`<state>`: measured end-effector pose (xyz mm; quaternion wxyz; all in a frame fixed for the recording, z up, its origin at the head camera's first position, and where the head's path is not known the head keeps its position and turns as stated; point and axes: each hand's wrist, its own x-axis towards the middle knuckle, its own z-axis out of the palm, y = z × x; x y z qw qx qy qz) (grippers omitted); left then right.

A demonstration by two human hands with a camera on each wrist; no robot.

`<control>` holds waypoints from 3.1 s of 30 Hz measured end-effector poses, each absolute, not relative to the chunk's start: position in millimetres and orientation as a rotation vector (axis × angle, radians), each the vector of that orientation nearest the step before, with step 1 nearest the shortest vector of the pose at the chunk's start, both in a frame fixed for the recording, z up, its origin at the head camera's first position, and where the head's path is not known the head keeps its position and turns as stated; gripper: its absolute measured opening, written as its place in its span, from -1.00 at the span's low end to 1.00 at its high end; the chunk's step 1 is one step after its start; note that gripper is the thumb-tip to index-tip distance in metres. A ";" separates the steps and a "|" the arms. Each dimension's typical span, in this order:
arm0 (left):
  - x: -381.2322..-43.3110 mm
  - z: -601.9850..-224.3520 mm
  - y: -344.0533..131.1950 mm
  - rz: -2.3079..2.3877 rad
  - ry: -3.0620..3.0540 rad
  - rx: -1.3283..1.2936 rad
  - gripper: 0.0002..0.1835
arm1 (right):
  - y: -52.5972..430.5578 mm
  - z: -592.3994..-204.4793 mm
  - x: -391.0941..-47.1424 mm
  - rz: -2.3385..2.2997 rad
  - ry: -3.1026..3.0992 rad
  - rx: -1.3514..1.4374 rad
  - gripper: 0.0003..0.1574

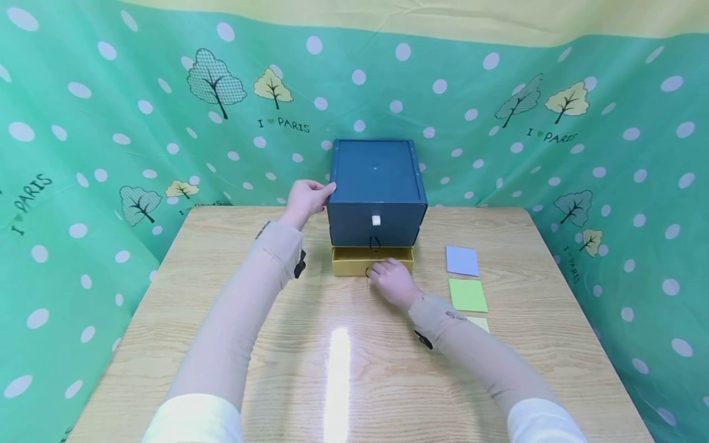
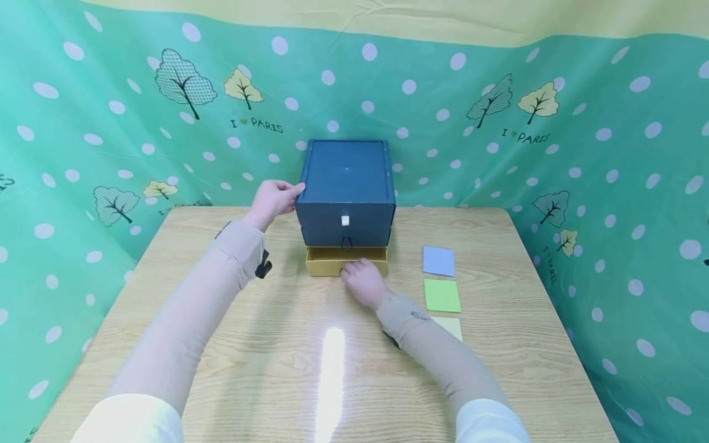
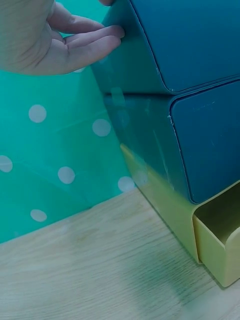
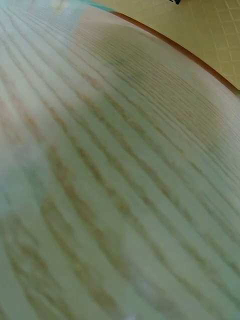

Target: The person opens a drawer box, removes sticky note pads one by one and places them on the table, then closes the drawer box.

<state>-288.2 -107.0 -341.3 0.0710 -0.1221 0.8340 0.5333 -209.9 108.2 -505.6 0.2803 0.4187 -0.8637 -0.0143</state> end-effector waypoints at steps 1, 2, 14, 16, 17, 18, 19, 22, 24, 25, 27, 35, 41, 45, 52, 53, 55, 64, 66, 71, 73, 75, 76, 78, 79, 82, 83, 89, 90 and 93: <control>-288.3 -341.6 -107.1 1.603 2.507 -0.367 -0.56 | 108.0 -505.1 -210.2 -0.034 -2.318 1.121 -0.98; -288.4 -341.9 -107.3 1.605 2.506 -0.367 -0.56 | 107.8 -504.6 -210.4 -0.030 -2.318 1.121 -0.98; -287.4 -342.0 -106.9 1.632 2.493 -0.365 -0.57 | 106.0 -501.9 -216.0 -0.006 -2.328 1.097 -0.79; -287.3 -342.1 -107.0 1.636 2.493 -0.360 -0.57 | 105.8 -502.0 -217.2 -0.009 -2.337 1.096 -0.78; -287.1 -342.0 -107.1 1.637 2.494 -0.356 -0.57 | 105.7 -502.5 -218.1 -0.015 -2.343 1.094 -0.78; -287.0 -341.9 -107.1 1.637 2.495 -0.353 -0.57 | 105.4 -502.6 -218.9 -0.021 -2.349 1.094 -0.78; -286.8 -341.6 -107.1 1.639 2.495 -0.350 -0.57 | 105.2 -502.4 -219.6 -0.025 -2.354 1.094 -0.79; -286.2 -340.9 -107.2 1.638 2.497 -0.342 -0.56 | 104.6 -502.2 -221.6 -0.032 -2.361 1.092 -0.81; -286.1 -340.7 -107.2 1.638 2.497 -0.340 -0.56 | 104.2 -501.9 -222.7 -0.031 -2.359 1.088 -0.83; -286.2 -340.8 -107.4 1.640 2.497 -0.339 -0.55 | 104.2 -502.1 -223.2 -0.031 -2.355 1.087 -0.84; -286.5 -341.4 -107.6 1.643 2.496 -0.339 -0.55 | 104.2 -502.5 -224.5 -0.030 -2.348 1.083 -0.86; -286.9 -341.1 -107.2 1.657 2.490 -0.352 -0.59 | 104.0 -503.1 -229.8 -0.029 -2.351 1.073 -0.82; -285.5 -341.2 -107.4 1.664 2.500 -0.355 -0.59 | 101.8 -502.1 -233.2 -0.075 -2.416 1.054 -0.80; -287.1 -343.2 -107.9 1.660 2.471 -0.352 -0.57 | 101.0 -503.5 -236.3 -0.084 -2.413 1.044 -0.79; -289.9 -344.7 -109.1 1.660 2.472 -0.338 -0.57 | 101.5 -504.0 -239.8 -0.056 -2.375 1.050 -0.80; -289.7 -344.4 -109.2 1.660 2.472 -0.340 -0.58 | 101.6 -503.4 -239.9 -0.058 -2.375 1.053 -0.80; -289.1 -343.9 -109.2 1.664 2.473 -0.342 -0.58 | 101.5 -503.6 -240.7 -0.072 -2.378 1.057 -0.81; -286.7 -342.0 -107.3 1.666 2.478 -0.341 -0.58 | 102.0 -503.6 -242.4 -0.103 -2.412 1.051 -0.92; -286.3 -342.1 -107.6 1.665 2.477 -0.348 -0.58 | 101.4 -502.9 -242.3 -0.098 -2.417 1.049 -0.92; -286.1 -341.7 -107.9 1.654 2.480 -0.348 -0.57 | 100.5 -502.4 -242.3 -0.113 -2.427 1.033 -0.91; -285.8 -341.0 -107.8 1.658 2.478 -0.345 -0.56 | 99.9 -502.3 -242.4 -0.119 -2.423 1.025 -0.90; -285.2 -340.0 -108.1 1.666 2.474 -0.348 -0.56 | 99.4 -502.2 -242.3 -0.118 -2.418 1.020 -0.90; -284.9 -339.6 -108.1 1.669 2.473 -0.349 -0.56 | 99.3 -502.4 -242.1 -0.114 -2.418 1.019 -0.89; -284.4 -339.1 -108.1 1.673 2.471 -0.351 -0.57 | 99.5 -502.8 -241.4 -0.095 -2.421 1.019 -0.87; -284.4 -339.2 -108.1 1.673 2.472 -0.351 -0.57 | 99.7 -503.2 -240.7 -0.081 -2.423 1.021 -0.86; -285.0 -341.2 -107.7 1.672 2.480 -0.357 -0.57 | 100.9 -504.8 -238.8 -0.035 -2.435 1.022 -0.82; -285.3 -342.2 -107.5 1.673 2.483 -0.358 -0.58 | 101.3 -505.5 -238.3 -0.020 -2.438 1.022 -0.82; -285.9 -345.9 -107.5 1.699 2.476 -0.366 -0.58 | 103.5 -504.8 -237.4 0.044 -2.556 0.989 -0.98; -286.1 -346.2 -108.0 1.702 2.475 -0.365 -0.58 | 103.8 -503.6 -237.2 0.056 -2.592 0.978 -0.98; -286.5 -348.6 -109.8 1.708 2.491 -0.349 -0.56 | 106.0 -500.0 -234.9 0.127 -2.711 0.910 -0.87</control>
